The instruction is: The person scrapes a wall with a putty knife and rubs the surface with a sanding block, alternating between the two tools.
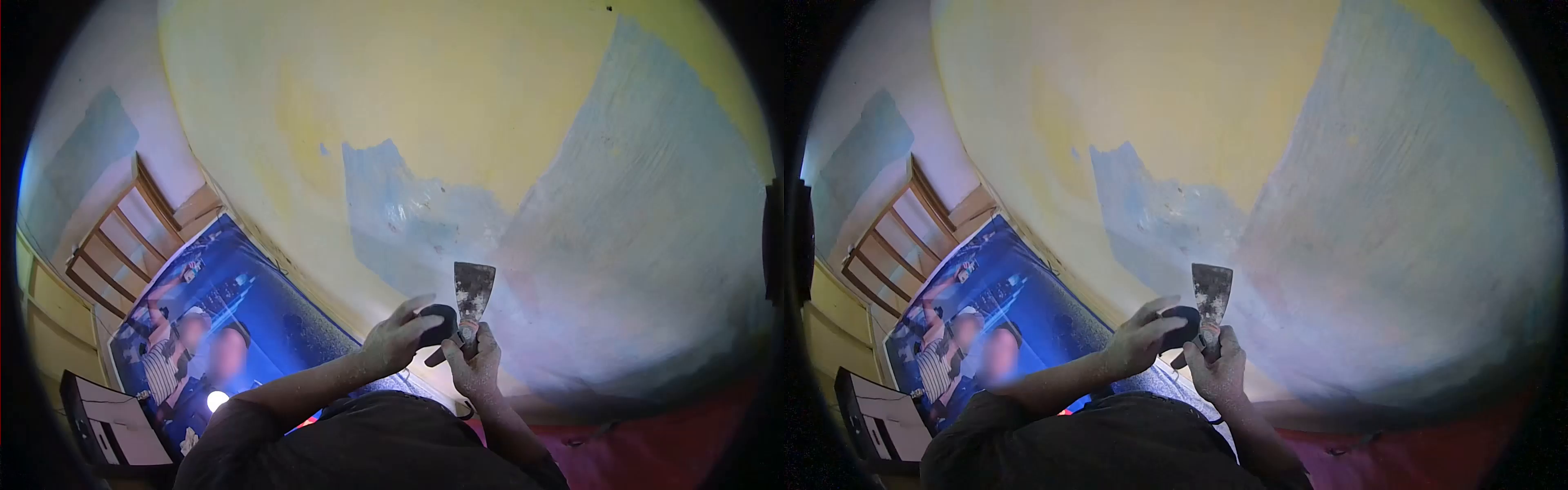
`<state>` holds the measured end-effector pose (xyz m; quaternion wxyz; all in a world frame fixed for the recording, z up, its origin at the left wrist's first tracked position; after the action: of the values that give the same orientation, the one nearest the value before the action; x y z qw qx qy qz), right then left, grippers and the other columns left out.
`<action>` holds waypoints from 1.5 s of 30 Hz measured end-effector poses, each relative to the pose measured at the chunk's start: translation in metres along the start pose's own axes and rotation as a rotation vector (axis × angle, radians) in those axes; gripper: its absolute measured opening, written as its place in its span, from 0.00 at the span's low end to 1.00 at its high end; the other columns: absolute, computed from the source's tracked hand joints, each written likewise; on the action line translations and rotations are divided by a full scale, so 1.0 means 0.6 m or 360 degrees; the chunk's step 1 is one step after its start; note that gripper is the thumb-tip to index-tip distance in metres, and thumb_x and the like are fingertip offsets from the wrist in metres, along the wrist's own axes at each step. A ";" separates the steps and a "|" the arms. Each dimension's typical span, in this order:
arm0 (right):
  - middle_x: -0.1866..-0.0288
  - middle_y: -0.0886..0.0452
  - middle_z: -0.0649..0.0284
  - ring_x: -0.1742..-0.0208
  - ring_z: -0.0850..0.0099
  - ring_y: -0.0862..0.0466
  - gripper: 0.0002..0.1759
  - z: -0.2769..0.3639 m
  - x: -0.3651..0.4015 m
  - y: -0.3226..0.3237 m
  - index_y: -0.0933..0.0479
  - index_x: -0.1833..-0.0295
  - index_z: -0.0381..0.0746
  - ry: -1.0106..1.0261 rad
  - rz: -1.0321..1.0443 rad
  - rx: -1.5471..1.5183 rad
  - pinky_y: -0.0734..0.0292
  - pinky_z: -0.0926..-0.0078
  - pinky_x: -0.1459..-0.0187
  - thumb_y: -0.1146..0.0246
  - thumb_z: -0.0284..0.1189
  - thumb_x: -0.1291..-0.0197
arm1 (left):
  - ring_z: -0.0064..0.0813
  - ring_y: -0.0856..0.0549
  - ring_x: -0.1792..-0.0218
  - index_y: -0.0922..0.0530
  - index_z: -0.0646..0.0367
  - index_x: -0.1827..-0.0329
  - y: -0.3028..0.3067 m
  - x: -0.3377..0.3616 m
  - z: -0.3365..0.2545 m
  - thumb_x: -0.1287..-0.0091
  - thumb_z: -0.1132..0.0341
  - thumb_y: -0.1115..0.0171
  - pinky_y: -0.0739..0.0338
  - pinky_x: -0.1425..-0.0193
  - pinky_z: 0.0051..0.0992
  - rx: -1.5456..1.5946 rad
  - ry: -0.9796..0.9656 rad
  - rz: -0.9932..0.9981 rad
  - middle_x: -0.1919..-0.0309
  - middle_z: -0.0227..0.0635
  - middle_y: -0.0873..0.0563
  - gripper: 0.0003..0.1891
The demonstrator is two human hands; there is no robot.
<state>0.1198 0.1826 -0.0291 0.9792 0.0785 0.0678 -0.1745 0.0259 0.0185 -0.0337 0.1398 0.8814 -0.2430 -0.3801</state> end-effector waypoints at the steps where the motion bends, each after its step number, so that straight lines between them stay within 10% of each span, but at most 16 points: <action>1: 0.61 0.11 0.58 0.60 0.69 0.03 0.15 0.010 -0.001 -0.006 0.26 0.42 0.26 -0.0034 0.0023 -0.0143 0.08 0.69 0.56 0.29 0.20 0.25 | 0.54 0.07 0.34 0.12 0.56 0.32 -0.004 -0.003 0.001 0.26 0.81 0.29 0.06 0.35 0.43 0.0085 0.0036 0.0007 0.28 0.56 0.14 0.21; 7: 0.58 0.13 0.60 0.57 0.73 0.06 0.16 0.000 0.002 -0.011 0.26 0.42 0.26 0.0010 -0.0063 -0.0161 0.08 0.70 0.54 0.27 0.22 0.25 | 0.54 0.07 0.35 0.11 0.58 0.33 -0.022 0.002 -0.009 0.21 0.81 0.38 0.11 0.31 0.43 0.0401 0.0362 0.0326 0.32 0.57 0.13 0.19; 12: 0.59 0.12 0.64 0.58 0.79 0.12 0.19 -0.005 0.005 -0.007 0.22 0.43 0.32 0.0046 -0.0244 -0.0064 0.16 0.75 0.56 0.21 0.28 0.28 | 0.49 0.14 0.33 0.15 0.61 0.33 -0.004 -0.005 -0.026 0.24 0.68 0.25 0.18 0.27 0.46 0.0554 0.0251 0.0526 0.36 0.51 0.14 0.19; 23: 0.67 0.19 0.68 0.65 0.80 0.24 0.23 0.027 0.000 0.027 0.20 0.45 0.32 0.0027 -0.0201 0.0338 0.26 0.75 0.62 0.17 0.36 0.28 | 0.39 0.14 0.65 0.23 0.60 0.56 0.090 -0.030 0.098 0.31 0.64 0.15 0.18 0.60 0.40 -0.0120 0.0505 -0.0348 0.65 0.45 0.17 0.20; 27: 0.67 0.17 0.66 0.64 0.80 0.23 0.18 0.037 0.006 0.047 0.19 0.49 0.32 0.0068 -0.0234 0.0490 0.24 0.74 0.61 0.19 0.34 0.26 | 0.56 0.17 0.60 0.28 0.58 0.64 0.228 -0.109 0.121 0.34 0.77 0.23 0.21 0.55 0.50 -0.0718 0.0043 -0.1067 0.66 0.46 0.20 0.16; 33: 0.65 0.20 0.71 0.63 0.82 0.26 0.13 0.058 0.011 0.055 0.19 0.53 0.35 -0.0147 -0.0165 0.0476 0.27 0.76 0.60 0.22 0.31 0.24 | 0.67 0.11 0.40 0.30 0.59 0.64 0.226 -0.238 0.121 0.29 0.81 0.31 0.15 0.42 0.53 -0.0862 -0.0323 -0.1364 0.41 0.69 0.12 0.14; 36: 0.66 0.18 0.69 0.64 0.81 0.25 0.13 0.041 0.015 0.069 0.17 0.51 0.33 -0.0151 -0.0127 0.0497 0.26 0.75 0.60 0.22 0.31 0.24 | 0.34 0.21 0.70 0.27 0.62 0.58 0.161 -0.245 0.128 0.21 0.77 0.30 0.17 0.59 0.34 -0.0564 -0.0446 -0.1426 0.68 0.38 0.23 0.11; 40: 0.67 0.15 0.67 0.64 0.81 0.22 0.15 0.039 0.018 0.077 0.15 0.48 0.31 -0.0125 -0.0126 0.0530 0.23 0.74 0.61 0.21 0.32 0.24 | 0.22 0.22 0.64 0.25 0.68 0.46 0.136 -0.239 0.152 0.15 0.72 0.31 0.16 0.53 0.34 -0.0266 -0.0199 -0.1312 0.66 0.33 0.22 0.10; 45: 0.66 0.21 0.69 0.63 0.79 0.27 0.12 0.044 0.027 0.079 0.17 0.54 0.34 -0.0207 -0.0175 0.0523 0.27 0.73 0.58 0.23 0.30 0.23 | 0.51 0.12 0.48 0.21 0.68 0.43 0.095 -0.235 0.135 0.19 0.77 0.33 0.16 0.38 0.44 -0.0217 -0.0309 -0.1448 0.42 0.57 0.15 0.08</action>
<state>0.1545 0.2163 0.0005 0.9444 0.2222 -0.0210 -0.2413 -0.1359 0.0409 0.0211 -0.0069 0.8476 0.1817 -0.4986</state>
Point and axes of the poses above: each hand's wrist, its own x-axis away from the middle knuckle, its own y-axis out of the back of the hand, z = x × y, the point moved 7 cm from there along -x, towards the middle knuckle
